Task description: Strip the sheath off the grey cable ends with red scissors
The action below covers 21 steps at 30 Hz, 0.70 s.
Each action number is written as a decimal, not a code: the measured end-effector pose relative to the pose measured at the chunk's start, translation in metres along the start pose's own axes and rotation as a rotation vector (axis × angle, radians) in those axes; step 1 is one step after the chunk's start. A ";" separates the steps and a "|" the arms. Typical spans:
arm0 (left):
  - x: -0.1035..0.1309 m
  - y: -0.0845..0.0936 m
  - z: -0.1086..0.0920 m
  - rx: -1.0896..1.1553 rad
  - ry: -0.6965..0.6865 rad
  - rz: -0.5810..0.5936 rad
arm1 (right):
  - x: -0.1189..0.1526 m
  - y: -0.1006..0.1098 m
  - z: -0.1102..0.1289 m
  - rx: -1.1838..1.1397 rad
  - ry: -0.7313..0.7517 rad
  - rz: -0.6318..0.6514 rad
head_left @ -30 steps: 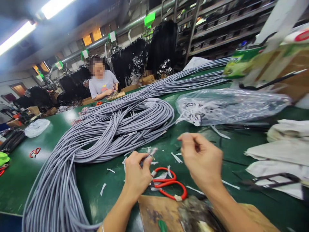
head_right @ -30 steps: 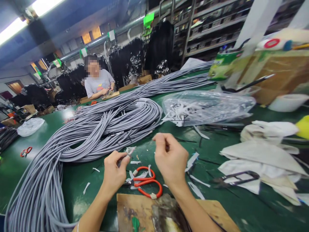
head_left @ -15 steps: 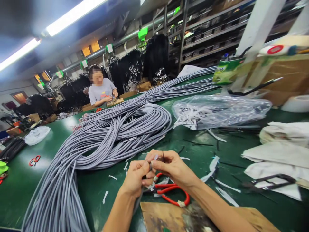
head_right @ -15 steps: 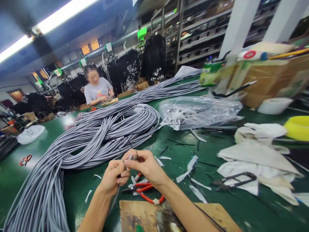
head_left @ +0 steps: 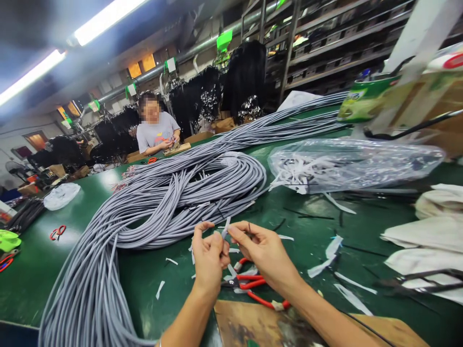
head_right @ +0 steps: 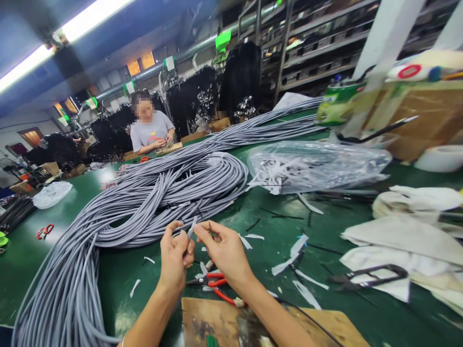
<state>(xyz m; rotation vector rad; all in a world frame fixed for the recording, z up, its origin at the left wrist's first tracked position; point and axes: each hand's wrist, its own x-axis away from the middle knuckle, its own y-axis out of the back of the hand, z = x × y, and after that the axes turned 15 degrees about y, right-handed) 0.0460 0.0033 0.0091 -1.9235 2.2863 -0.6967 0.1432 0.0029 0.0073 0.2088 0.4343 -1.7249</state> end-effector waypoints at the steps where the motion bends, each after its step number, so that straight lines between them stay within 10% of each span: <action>1: 0.000 0.001 -0.001 0.019 0.006 0.003 | -0.001 0.000 0.000 -0.078 -0.072 0.020; 8: 0.000 0.006 -0.012 -0.039 0.088 0.157 | -0.005 0.000 -0.003 -0.246 -0.354 0.270; 13: 0.001 0.012 -0.016 -0.301 0.023 0.119 | -0.005 0.003 -0.001 -0.061 -0.093 -0.032; 21: 0.004 0.011 -0.010 -0.841 -0.352 -0.090 | -0.007 0.011 0.003 -0.016 0.080 -0.040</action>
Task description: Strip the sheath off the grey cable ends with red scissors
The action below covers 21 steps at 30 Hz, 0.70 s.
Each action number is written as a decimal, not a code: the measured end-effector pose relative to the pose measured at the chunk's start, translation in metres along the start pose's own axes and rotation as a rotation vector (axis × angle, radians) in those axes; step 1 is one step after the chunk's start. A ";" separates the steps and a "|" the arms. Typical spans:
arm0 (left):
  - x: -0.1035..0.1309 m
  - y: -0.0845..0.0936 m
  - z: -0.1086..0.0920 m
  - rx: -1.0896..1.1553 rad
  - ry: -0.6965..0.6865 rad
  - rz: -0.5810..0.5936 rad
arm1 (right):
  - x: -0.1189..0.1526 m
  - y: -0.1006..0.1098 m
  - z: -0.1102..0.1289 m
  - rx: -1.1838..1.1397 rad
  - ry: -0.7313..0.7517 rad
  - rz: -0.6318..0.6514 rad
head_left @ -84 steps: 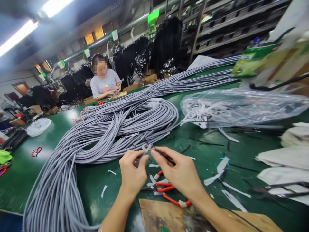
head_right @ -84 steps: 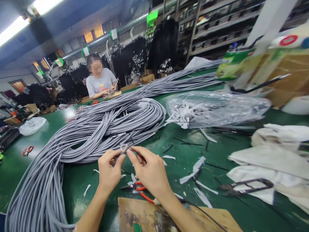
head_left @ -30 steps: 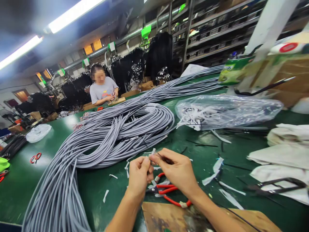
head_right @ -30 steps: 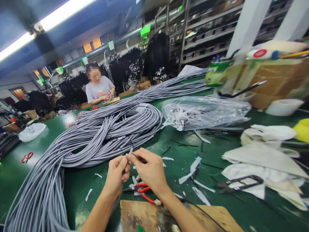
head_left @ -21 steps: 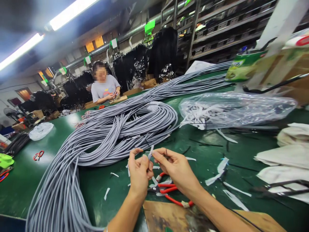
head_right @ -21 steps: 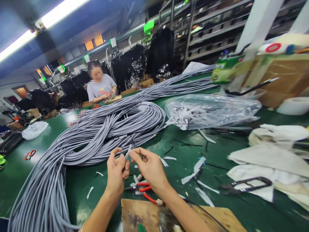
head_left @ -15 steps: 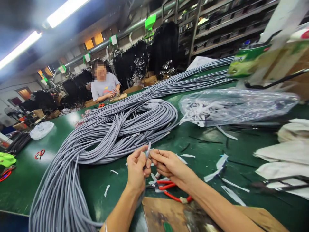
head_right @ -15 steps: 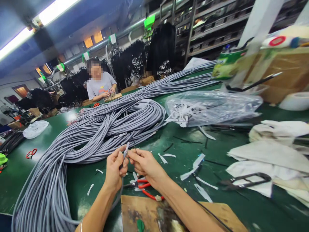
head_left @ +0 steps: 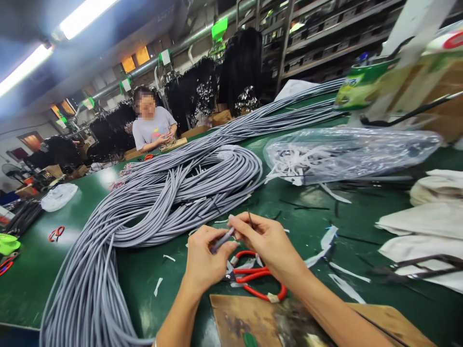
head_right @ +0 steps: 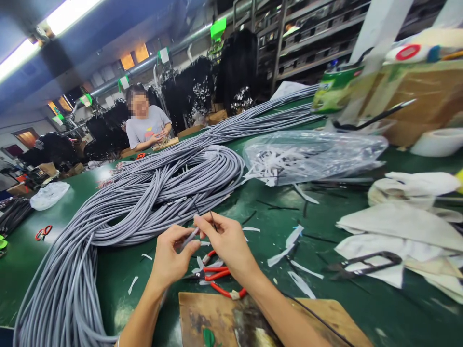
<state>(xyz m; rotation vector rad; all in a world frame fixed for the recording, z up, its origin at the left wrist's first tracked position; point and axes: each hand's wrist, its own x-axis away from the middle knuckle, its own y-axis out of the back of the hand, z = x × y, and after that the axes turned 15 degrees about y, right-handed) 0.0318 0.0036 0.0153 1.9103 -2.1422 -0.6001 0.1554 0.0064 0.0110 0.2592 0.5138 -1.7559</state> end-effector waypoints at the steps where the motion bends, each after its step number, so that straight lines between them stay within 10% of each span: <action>1: 0.000 0.000 0.000 -0.002 0.002 -0.030 | 0.000 0.000 0.000 0.003 -0.003 -0.003; 6: 0.000 -0.003 0.001 0.206 0.105 -0.064 | 0.002 -0.001 0.006 -0.063 -0.064 -0.030; 15: -0.004 0.000 -0.004 0.681 0.429 0.354 | -0.002 -0.002 0.001 -0.251 -0.360 0.114; 21: -0.005 0.002 -0.005 0.513 0.378 0.142 | 0.003 -0.001 0.000 0.265 0.096 0.042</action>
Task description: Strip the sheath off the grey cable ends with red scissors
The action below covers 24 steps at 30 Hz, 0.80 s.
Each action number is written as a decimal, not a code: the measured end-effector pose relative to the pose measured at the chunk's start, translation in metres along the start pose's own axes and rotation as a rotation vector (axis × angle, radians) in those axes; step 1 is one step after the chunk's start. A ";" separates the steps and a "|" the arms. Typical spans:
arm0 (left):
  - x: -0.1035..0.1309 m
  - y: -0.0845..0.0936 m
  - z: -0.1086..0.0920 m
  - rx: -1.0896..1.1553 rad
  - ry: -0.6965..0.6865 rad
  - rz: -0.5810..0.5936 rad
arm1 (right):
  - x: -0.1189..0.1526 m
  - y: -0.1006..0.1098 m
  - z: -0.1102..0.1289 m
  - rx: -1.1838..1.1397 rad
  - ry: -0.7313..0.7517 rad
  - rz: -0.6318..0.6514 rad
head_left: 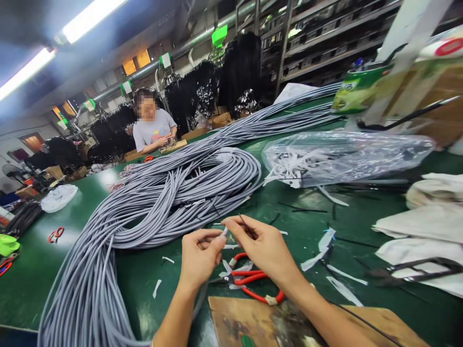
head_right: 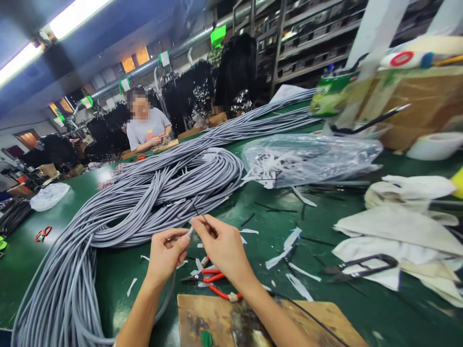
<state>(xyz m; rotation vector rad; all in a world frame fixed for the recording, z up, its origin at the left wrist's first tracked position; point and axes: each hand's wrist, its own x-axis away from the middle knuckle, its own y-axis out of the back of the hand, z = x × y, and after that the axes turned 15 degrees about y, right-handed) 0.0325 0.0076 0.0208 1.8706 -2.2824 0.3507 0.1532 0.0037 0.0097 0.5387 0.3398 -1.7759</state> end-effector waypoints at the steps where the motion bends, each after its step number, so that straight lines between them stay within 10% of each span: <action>1: -0.001 0.001 0.000 -0.040 -0.007 -0.061 | 0.001 0.001 0.001 0.102 0.073 -0.003; 16: -0.001 0.014 0.002 -0.304 -0.273 -0.198 | 0.000 0.009 0.007 0.871 0.856 0.045; 24: 0.003 0.011 0.000 -0.428 -0.335 -0.212 | -0.001 0.011 0.005 0.855 0.899 0.057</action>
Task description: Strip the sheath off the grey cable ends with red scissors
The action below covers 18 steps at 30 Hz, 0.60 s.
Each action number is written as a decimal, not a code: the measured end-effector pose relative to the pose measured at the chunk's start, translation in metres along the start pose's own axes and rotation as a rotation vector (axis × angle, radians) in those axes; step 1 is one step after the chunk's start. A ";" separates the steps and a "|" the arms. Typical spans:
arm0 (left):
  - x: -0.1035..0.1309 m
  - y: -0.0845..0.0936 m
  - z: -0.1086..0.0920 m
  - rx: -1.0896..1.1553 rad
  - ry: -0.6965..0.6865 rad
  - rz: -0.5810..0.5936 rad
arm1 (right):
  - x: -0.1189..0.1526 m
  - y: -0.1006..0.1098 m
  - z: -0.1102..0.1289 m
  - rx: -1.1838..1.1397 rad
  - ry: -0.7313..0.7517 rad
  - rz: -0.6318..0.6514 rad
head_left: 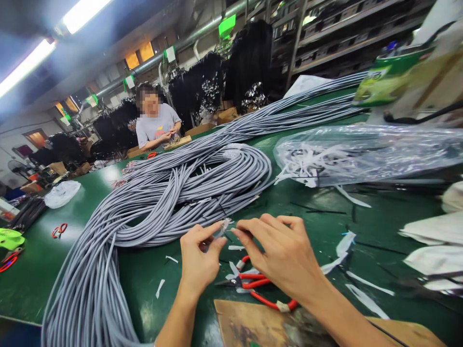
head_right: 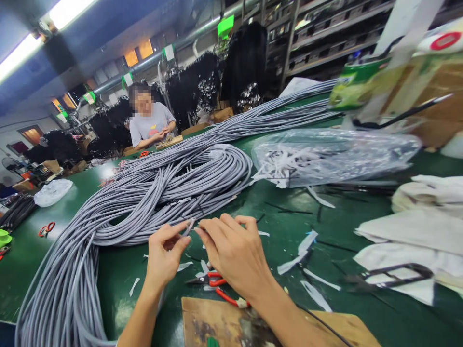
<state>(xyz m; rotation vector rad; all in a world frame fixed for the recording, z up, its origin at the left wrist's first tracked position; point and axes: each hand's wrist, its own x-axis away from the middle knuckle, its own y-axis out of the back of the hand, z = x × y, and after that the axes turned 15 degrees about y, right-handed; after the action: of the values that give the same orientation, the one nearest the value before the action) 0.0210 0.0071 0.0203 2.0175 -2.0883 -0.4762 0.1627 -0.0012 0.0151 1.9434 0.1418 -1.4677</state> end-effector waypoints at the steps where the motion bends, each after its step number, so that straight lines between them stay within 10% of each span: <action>1: 0.000 0.000 0.000 -0.002 -0.004 0.004 | 0.000 0.000 0.000 -0.011 0.004 0.000; 18: 0.001 0.003 0.000 0.046 0.045 0.086 | 0.006 0.001 -0.006 -0.320 -0.142 0.032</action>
<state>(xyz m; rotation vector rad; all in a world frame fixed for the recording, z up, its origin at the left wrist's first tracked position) 0.0183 0.0066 0.0213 1.9342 -2.1672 -0.3678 0.1697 -0.0003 0.0106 1.5746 0.2638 -1.4575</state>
